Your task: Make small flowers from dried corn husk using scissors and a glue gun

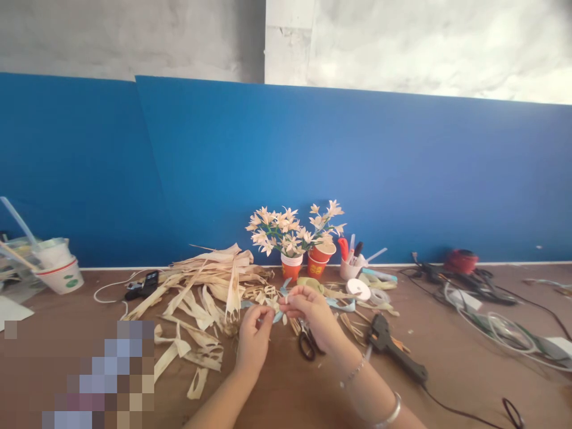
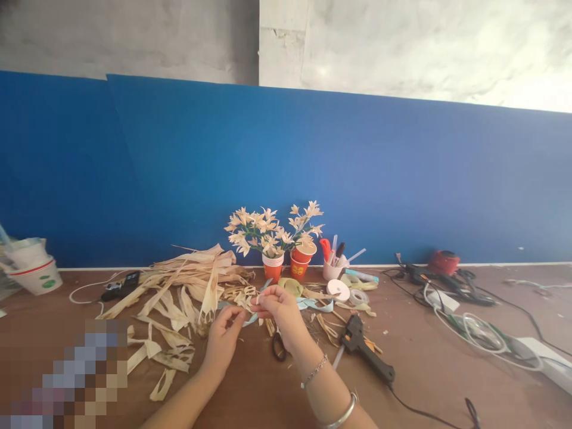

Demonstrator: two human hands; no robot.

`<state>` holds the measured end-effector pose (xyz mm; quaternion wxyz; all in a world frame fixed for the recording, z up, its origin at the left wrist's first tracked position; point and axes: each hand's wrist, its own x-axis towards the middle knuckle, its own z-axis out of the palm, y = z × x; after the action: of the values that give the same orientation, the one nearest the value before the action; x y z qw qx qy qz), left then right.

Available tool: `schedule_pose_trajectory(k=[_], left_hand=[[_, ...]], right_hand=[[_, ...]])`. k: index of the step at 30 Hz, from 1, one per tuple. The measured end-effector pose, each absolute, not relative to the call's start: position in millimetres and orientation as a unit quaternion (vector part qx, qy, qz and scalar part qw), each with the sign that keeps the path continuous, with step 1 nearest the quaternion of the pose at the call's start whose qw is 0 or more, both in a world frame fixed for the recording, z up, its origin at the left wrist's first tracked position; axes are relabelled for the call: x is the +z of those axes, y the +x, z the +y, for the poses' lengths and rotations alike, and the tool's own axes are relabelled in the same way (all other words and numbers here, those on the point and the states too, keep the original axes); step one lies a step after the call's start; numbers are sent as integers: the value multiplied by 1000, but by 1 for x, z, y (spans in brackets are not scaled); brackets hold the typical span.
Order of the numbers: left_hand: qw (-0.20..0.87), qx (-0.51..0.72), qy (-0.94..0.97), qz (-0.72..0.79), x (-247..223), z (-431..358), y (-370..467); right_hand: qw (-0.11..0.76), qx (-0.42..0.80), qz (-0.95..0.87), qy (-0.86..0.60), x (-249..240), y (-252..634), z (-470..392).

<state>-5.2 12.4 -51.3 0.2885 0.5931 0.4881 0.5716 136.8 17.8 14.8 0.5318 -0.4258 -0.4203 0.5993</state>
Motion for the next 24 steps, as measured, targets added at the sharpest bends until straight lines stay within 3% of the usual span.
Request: schedule_pose_trajectory(k=[4, 9, 15, 24], left_hand=[[292, 568, 595, 488, -51, 12, -5], [293, 566, 597, 488, -49, 11, -5], [292, 563, 606, 481, -48, 11, -4], [299, 552, 617, 475, -46, 10, -4]], right_hand=[[525, 580, -446, -434, 13, 138, 19], [536, 415, -569, -466, 2, 134, 24], [496, 323, -638, -492, -9, 130, 24], [476, 296, -658, -503, -8, 127, 20]])
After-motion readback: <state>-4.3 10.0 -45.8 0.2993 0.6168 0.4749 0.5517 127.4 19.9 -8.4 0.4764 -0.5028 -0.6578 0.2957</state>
